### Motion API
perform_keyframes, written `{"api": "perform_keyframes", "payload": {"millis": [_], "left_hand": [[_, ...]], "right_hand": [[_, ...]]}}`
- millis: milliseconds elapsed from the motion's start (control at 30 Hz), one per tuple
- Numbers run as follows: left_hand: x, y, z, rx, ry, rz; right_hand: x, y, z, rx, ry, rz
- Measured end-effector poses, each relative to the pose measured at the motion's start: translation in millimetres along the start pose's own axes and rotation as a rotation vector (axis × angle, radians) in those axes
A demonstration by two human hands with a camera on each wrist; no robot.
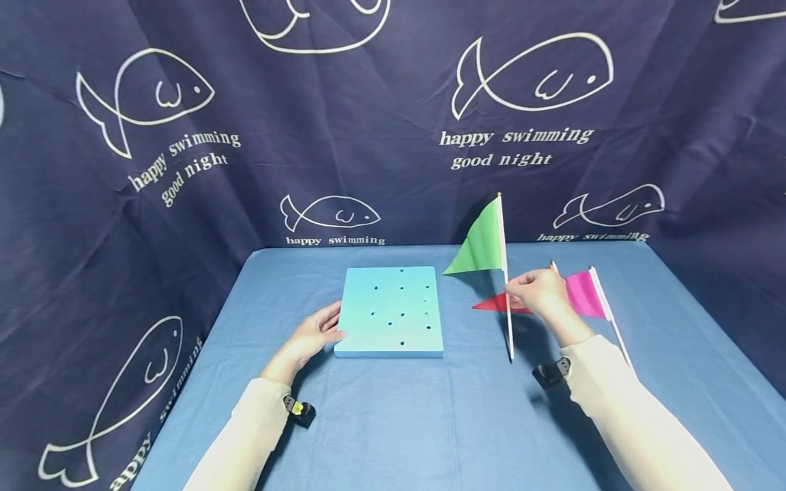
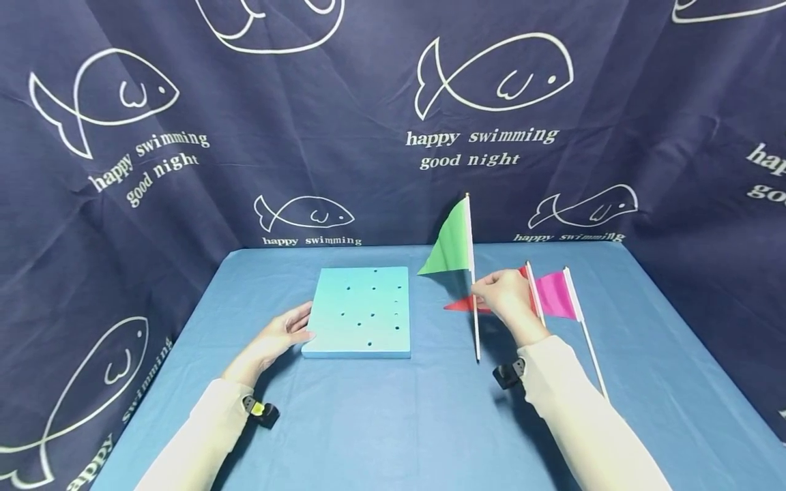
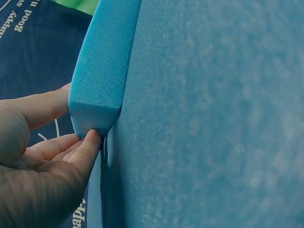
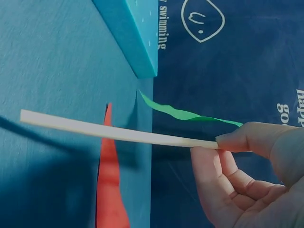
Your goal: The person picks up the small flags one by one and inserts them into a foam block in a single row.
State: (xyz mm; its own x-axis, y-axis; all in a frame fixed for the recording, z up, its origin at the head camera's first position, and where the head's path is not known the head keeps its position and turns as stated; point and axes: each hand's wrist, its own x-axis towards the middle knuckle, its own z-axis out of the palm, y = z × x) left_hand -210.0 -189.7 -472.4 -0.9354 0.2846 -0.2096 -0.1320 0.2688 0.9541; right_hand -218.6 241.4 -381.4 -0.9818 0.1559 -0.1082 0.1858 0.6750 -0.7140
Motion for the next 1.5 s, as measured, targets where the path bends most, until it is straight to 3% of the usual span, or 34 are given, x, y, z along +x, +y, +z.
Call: {"api": "perform_keyframes", "payload": {"millis": [267, 500, 667, 833, 1133, 1500], "left_hand": [[-2.9, 1.4, 2.3, 0.012, 0.024, -0.015], [-3.2, 4.3, 2.9, 0.03, 0.015, -0.007], [0.2, 6.1, 6.2, 0.047, 0.014, 0.007], [-3.9, 3.1, 6.7, 0.069, 0.034, -0.004], [-6.0, 2.3, 5.3, 0.066, 0.032, 0.023], [-6.5, 3.0, 5.6, 0.064, 0.031, 0.023]], "right_hand": [[1.3, -7, 7, 0.104, -0.009, -0.025], [6.7, -15, 12, 0.175, -0.014, 0.0], [9.0, -20, 12, 0.216, 0.021, -0.01], [5.6, -27, 20, 0.178, 0.059, -0.027], [2.0, -41, 31, 0.232, 0.167, -0.115], [2.3, -58, 38, 0.285, 0.188, -0.171]]}}
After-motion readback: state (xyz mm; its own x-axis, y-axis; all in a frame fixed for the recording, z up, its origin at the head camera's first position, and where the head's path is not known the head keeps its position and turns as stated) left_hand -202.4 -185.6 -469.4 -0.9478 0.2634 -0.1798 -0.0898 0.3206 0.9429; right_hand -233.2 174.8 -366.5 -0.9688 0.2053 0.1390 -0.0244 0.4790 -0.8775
